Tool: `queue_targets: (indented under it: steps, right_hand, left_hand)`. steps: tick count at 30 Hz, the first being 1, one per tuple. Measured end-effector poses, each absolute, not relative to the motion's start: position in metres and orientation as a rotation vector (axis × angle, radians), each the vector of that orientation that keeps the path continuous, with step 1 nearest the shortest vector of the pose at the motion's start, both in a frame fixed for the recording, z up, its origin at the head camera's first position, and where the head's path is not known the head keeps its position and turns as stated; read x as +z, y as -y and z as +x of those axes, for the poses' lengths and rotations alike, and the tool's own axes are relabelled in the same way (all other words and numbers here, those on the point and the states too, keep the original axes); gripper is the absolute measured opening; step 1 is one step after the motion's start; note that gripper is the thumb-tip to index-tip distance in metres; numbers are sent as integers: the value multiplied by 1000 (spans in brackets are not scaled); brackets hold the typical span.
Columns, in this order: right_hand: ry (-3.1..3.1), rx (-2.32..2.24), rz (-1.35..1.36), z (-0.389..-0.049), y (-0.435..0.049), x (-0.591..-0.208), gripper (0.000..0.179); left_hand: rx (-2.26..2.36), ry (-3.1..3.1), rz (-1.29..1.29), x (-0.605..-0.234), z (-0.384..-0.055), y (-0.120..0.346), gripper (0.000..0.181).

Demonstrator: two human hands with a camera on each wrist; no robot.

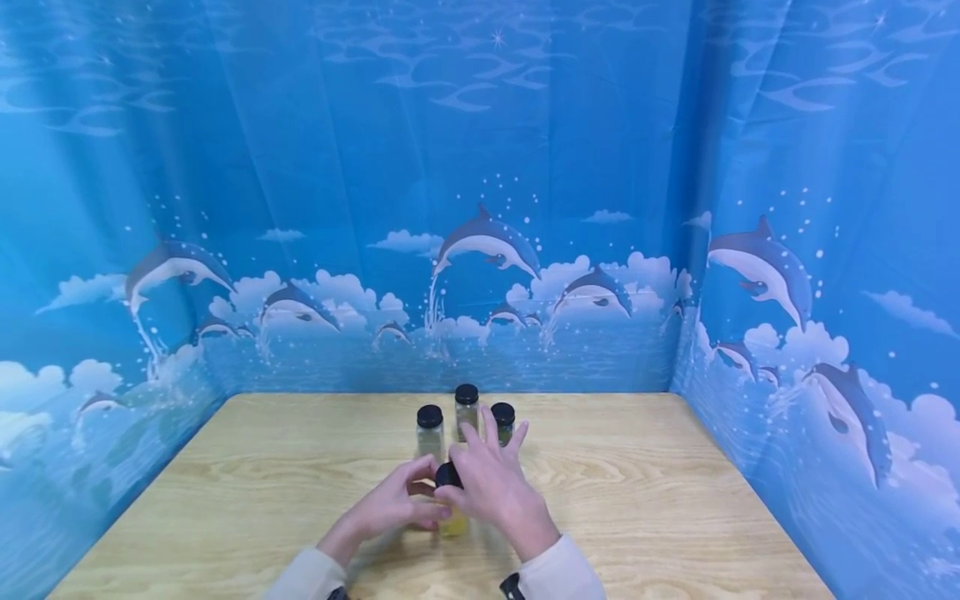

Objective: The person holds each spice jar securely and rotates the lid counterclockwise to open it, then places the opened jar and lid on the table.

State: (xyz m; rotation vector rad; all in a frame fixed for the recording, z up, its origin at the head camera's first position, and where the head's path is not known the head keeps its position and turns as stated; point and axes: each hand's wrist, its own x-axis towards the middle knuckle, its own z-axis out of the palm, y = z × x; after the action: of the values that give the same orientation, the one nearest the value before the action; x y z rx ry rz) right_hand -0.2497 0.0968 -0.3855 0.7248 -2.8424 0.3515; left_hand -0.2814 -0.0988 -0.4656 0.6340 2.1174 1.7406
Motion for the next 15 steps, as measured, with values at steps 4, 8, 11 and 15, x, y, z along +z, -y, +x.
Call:
queue_targets:
  steps: [4,8,11,15]
  right_hand:
    - [2858,323,753,-249,-97,-384,33]
    - [2872,310,817,-246,-97,-384,35]
    - [2874,331,847,-245,-97,-383,37]
    - [2884,347,844,-245,-97,-383,38]
  left_hand:
    - [1739,-2110,638,-466,-282,98,36]
    - [1742,-2120,635,-467,-282,98,37]
    - [1746,-2127,642,-468,-282,98,37]
    - [1744,-2131,648,-468,-282,98,36]
